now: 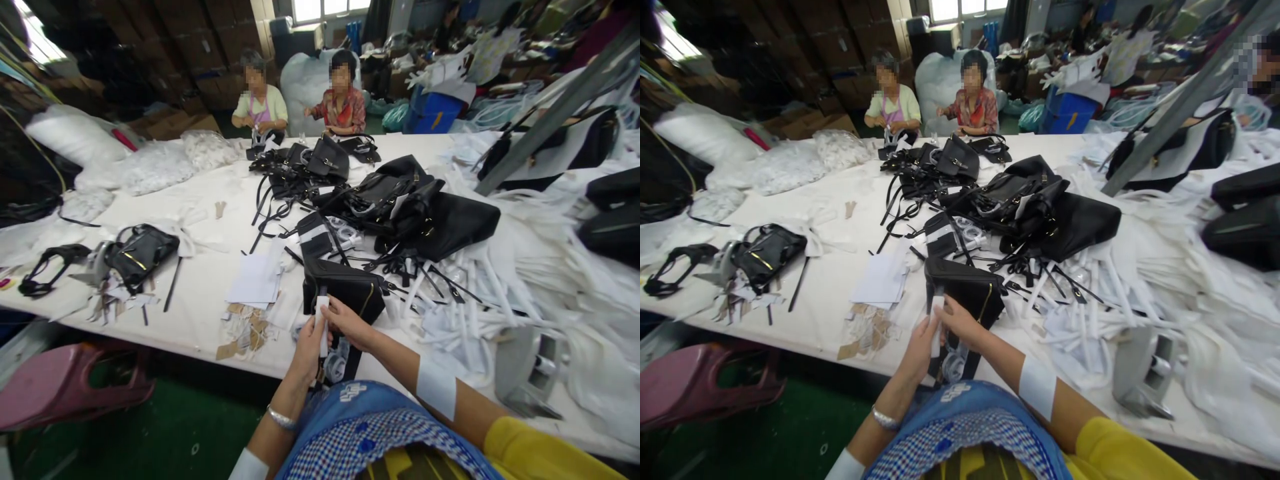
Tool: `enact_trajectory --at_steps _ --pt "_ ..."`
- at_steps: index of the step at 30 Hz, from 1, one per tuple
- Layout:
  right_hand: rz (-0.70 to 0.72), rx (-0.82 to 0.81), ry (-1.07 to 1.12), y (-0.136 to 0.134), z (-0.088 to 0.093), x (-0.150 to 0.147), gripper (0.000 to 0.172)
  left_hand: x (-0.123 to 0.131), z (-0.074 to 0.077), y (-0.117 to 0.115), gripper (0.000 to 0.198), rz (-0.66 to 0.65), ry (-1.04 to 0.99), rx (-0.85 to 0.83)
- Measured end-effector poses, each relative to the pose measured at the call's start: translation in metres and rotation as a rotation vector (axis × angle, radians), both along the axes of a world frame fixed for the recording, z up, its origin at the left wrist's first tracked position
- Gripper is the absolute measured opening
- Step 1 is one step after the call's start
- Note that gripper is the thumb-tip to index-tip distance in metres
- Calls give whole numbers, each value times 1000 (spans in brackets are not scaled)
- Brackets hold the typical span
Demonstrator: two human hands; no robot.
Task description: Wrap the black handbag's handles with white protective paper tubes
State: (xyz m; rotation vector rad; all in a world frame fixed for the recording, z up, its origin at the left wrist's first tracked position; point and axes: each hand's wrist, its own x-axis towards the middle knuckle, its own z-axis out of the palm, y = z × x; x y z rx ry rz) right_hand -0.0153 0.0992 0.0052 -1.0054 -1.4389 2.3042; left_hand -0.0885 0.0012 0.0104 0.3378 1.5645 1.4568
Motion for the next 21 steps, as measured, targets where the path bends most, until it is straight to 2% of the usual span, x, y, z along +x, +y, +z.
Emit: enact_trajectory --at_steps 3,7,9,13,15,18,21 --pt "-72 79 -88 -10 -7 29 45 1 3 5 40 61 -160 78" --pt "28 159 -132 -26 -14 49 35 10 4 13 41 141 -179 33" --pt "29 99 -88 -29 -10 50 35 12 5 17 42 163 -168 22" --pt "62 -167 52 -26 -1 53 40 12 5 18 42 136 -165 43" --pt "79 -178 64 -24 -4 55 39 13 4 17 41 104 -178 48" --pt "56 54 -26 -26 -17 53 25 23 3 16 39 90 -122 34" --pt "21 355 -145 -31 -27 46 12 35 2 17 37 139 148 -33"
